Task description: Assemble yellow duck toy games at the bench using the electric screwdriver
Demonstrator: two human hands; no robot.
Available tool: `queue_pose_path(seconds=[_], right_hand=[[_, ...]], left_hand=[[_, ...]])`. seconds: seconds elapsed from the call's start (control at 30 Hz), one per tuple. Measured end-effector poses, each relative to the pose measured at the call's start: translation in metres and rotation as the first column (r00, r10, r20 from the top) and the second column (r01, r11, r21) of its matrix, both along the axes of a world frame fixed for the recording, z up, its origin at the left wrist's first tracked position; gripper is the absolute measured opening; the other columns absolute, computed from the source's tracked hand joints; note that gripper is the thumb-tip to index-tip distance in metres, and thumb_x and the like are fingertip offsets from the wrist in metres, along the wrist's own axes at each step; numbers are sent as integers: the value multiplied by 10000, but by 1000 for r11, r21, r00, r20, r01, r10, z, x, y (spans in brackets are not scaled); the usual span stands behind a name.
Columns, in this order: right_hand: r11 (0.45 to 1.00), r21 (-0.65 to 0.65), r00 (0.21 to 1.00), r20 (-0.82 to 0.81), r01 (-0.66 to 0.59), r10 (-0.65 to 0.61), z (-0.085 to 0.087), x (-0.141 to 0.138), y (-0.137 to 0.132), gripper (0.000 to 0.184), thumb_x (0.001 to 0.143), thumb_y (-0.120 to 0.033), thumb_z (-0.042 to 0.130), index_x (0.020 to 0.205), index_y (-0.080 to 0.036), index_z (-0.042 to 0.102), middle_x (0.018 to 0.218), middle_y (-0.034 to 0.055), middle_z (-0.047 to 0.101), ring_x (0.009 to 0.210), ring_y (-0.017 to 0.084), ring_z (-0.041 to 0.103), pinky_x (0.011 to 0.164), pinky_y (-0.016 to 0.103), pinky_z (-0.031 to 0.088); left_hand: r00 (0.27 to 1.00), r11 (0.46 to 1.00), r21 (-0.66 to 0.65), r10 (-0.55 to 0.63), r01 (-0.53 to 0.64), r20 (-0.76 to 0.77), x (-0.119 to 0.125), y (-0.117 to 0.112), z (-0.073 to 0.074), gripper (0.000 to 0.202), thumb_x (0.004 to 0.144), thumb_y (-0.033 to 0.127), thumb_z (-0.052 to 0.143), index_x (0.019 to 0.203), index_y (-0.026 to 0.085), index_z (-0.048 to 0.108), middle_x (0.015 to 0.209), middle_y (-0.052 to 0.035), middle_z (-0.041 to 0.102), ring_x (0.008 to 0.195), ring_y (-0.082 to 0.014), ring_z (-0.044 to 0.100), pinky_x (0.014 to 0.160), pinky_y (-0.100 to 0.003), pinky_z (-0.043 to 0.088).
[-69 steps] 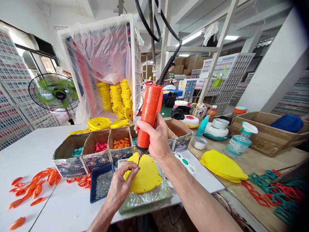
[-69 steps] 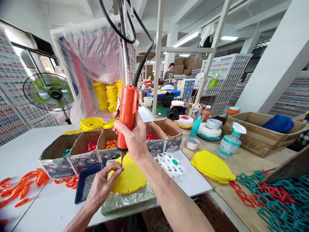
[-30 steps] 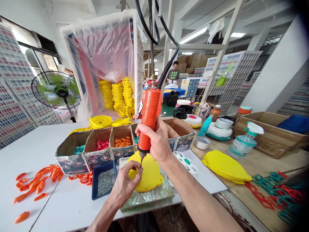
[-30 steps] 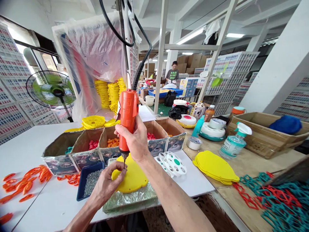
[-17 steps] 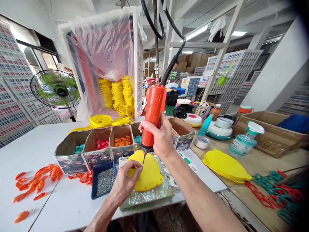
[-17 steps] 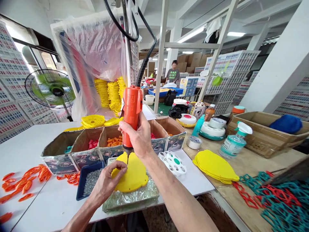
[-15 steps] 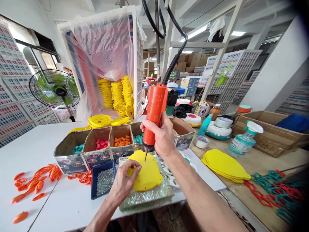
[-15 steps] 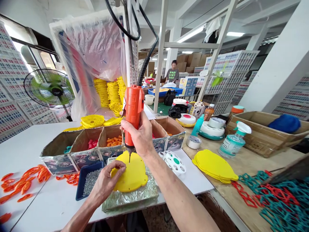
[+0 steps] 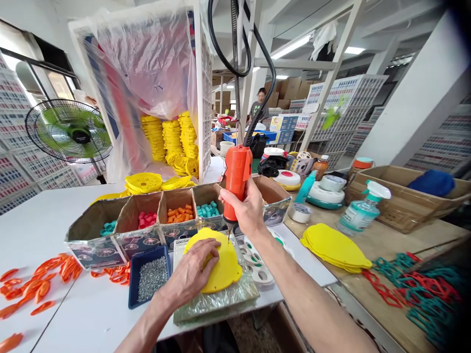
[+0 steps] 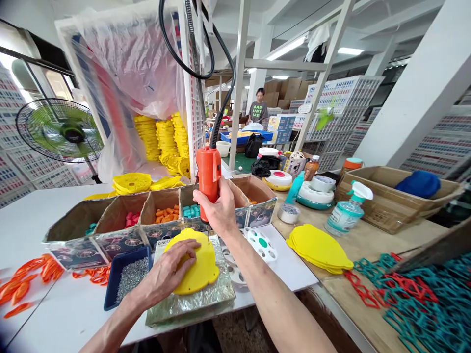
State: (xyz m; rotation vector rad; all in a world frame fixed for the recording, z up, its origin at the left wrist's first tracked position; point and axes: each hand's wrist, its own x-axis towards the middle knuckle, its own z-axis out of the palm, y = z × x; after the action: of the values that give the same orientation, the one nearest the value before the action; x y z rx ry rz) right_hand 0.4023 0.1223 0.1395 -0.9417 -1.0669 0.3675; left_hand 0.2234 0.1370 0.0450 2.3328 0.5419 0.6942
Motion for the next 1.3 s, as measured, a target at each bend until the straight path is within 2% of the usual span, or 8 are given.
queue_pose_path(seconds=[0.23,0.53,0.67,0.83,0.93,1.03,1.13,1.3], right_hand=[[999,-35,999,30,31,-30,-12,3,1,422,784,-344,792,1163,-254,632,1015,-4,716,677,144,634,669,320,587],[999,-27,998,67,21,-19,-14,5,-6,378,795,-347,780,1140,-257,654,1050,14,732,738,163,643,699,326,569],[1000,-28,999,55,5,-3,-17,5,-7,357,806,-326,769,1133,-255,644,1039,15,731,694,148,618,662,321,556],[1000,7,998,65,4,-5,-22,5,-7,320,816,-294,757,1112,-252,641,976,2,707,669,138,608,624,306,528],[999,10,998,51,-46,46,-23,6,-6,350,804,-300,764,1128,-254,642,997,7,718,673,137,609,638,307,539],[996,-6,995,43,-86,86,-18,5,-6,399,781,-296,792,1153,-260,652,1063,16,740,721,146,629,692,316,563],[996,18,996,11,-87,86,-4,-2,-8,420,787,-276,794,1182,-278,650,1086,6,746,725,142,637,714,318,583],[972,113,975,-60,-207,215,22,-21,-13,397,802,-232,781,1170,-290,645,1082,-7,749,686,119,650,653,279,583]], left_hand=[[999,992,129,-11,16,-34,1,-3,-7,180,1015,218,448,976,233,623,1361,-100,707,1317,-241,617,1159,-477,490],[999,988,150,-13,19,-39,4,-1,-18,174,1042,234,419,976,234,580,1358,-79,694,1304,-214,607,1144,-437,482],[999,987,160,-8,14,-38,5,-1,-21,161,1043,235,425,982,237,575,1362,-68,692,1313,-204,602,1153,-422,477],[999,987,163,-12,17,-33,5,-1,-22,147,1040,228,432,984,237,567,1354,-65,694,1303,-202,609,1145,-422,488],[1000,987,159,-13,16,-20,4,-1,-22,143,1038,224,435,981,236,565,1352,-68,696,1298,-207,614,1139,-434,493],[1000,990,140,-12,12,0,4,0,-23,142,1030,220,445,978,237,576,1357,-67,698,1307,-218,612,1144,-455,486],[999,999,47,22,-24,49,4,2,-24,127,1012,224,480,987,238,603,1286,-57,736,1262,-219,649,1111,-441,510],[985,984,-115,145,-135,88,3,1,-21,150,973,252,555,993,242,704,1041,-11,810,997,-195,750,942,-357,567]])
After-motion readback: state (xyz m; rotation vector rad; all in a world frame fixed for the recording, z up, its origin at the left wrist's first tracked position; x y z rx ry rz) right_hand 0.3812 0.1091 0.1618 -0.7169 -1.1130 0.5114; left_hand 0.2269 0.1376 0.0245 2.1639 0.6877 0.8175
